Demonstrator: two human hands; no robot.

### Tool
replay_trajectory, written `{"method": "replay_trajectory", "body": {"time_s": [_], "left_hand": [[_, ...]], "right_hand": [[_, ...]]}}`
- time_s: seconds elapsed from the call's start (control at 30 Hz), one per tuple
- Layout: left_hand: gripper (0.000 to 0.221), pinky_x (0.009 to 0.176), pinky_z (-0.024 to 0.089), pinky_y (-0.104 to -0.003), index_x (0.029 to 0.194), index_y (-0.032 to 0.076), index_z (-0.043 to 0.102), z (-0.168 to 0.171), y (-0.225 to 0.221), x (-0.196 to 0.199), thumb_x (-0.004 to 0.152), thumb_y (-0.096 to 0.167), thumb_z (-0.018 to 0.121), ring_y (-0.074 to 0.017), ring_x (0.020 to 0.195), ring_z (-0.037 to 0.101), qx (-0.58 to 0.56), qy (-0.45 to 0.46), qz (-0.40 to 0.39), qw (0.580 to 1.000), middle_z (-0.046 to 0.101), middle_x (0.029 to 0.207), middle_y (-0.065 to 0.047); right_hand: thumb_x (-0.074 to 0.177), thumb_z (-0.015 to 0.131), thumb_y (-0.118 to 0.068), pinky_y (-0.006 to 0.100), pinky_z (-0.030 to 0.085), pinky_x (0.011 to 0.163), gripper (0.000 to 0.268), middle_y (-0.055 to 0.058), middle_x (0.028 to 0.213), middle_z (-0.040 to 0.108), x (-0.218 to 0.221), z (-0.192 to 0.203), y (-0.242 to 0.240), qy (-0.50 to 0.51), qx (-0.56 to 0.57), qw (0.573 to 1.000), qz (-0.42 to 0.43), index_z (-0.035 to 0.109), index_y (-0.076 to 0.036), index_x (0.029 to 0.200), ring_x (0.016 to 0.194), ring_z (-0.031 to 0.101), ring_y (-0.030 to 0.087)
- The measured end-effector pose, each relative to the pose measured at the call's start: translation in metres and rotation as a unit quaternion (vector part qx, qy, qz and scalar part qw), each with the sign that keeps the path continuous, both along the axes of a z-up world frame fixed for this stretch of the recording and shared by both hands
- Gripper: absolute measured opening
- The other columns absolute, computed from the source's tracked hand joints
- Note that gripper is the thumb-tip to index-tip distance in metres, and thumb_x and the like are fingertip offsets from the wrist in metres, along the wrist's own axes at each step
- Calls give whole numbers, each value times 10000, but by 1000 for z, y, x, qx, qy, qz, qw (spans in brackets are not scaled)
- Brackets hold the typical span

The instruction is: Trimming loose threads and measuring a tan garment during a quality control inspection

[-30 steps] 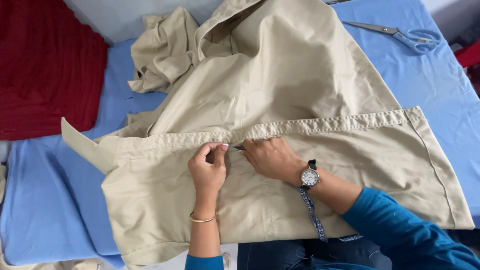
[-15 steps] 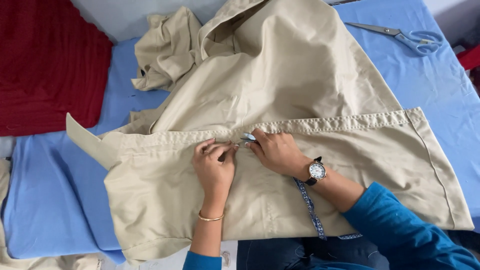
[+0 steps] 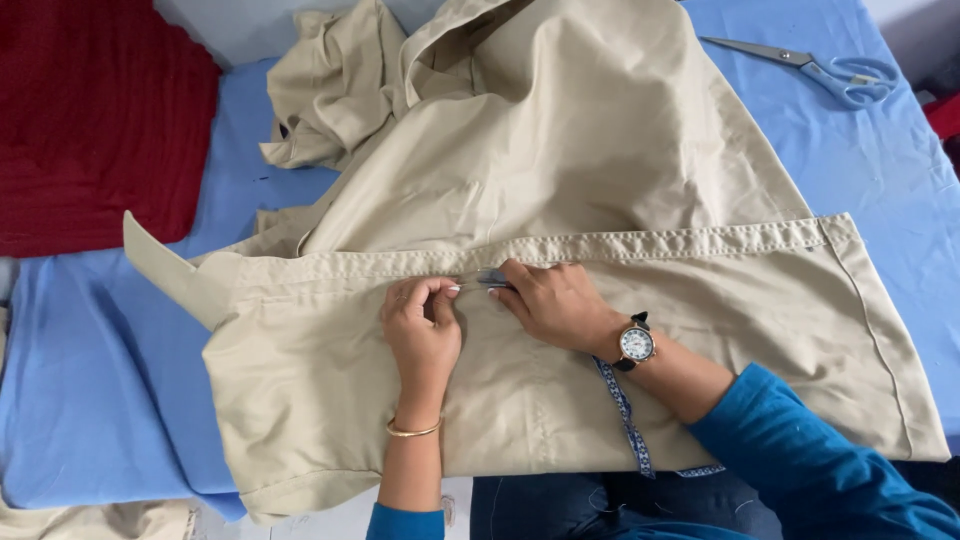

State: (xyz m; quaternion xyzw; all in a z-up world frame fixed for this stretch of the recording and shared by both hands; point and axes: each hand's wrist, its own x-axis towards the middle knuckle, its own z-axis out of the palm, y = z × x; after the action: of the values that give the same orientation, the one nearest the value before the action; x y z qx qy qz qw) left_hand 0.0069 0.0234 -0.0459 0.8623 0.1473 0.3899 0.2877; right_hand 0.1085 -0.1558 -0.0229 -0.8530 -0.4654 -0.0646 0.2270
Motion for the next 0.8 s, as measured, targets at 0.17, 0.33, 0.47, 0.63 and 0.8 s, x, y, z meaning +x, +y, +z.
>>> {"method": "replay_trajectory", "body": {"time_s": [0.17, 0.33, 0.47, 0.63, 0.8], "left_hand": [[118, 894, 497, -348, 803, 275, 716, -1, 0, 0, 904, 305, 768, -181, 893, 684, -46, 28, -1, 999, 750, 826, 145], [123, 886, 502, -373, 821, 246, 719, -4, 1, -1, 899, 310, 791, -208, 887, 691, -63, 34, 16, 997, 736, 811, 104], [122, 900, 484, -359, 805, 260, 713, -3, 0, -2, 900, 291, 783, -195, 877, 687, -63, 46, 11, 997, 715, 765, 111], [153, 929, 465, -337, 777, 263, 709, 7, -3, -4, 917, 280, 767, -170, 861, 684, -79, 58, -1, 995, 706, 731, 132], [146, 909, 477, -349, 761, 265, 715, 6, -3, -3, 887, 258, 789, -176, 834, 662, -71, 52, -19, 996, 694, 711, 129]], "right_hand": [[1030, 503, -419, 441, 559, 504, 288, 41, 593, 635, -6, 2, 8, -41, -10, 999, 13, 552, -160, 916, 521, 697, 345], [1034, 489, -436, 439, 562, 513, 300, 41, 605, 644, -7, 2, 5, -45, -14, 999, 7, 549, -169, 911, 522, 699, 344], [1027, 492, -436, 461, 557, 513, 302, 55, 607, 650, -6, 4, 6, -23, -22, 999, 10, 556, -170, 900, 540, 703, 368], [1028, 493, -410, 428, 563, 512, 293, 27, 590, 644, -7, 11, 9, -23, -30, 999, 19, 561, -170, 874, 523, 706, 346], [1008, 518, -412, 447, 558, 502, 288, 38, 596, 651, -6, 3, 12, -21, -45, 999, -1, 566, -162, 874, 529, 710, 354]]}}
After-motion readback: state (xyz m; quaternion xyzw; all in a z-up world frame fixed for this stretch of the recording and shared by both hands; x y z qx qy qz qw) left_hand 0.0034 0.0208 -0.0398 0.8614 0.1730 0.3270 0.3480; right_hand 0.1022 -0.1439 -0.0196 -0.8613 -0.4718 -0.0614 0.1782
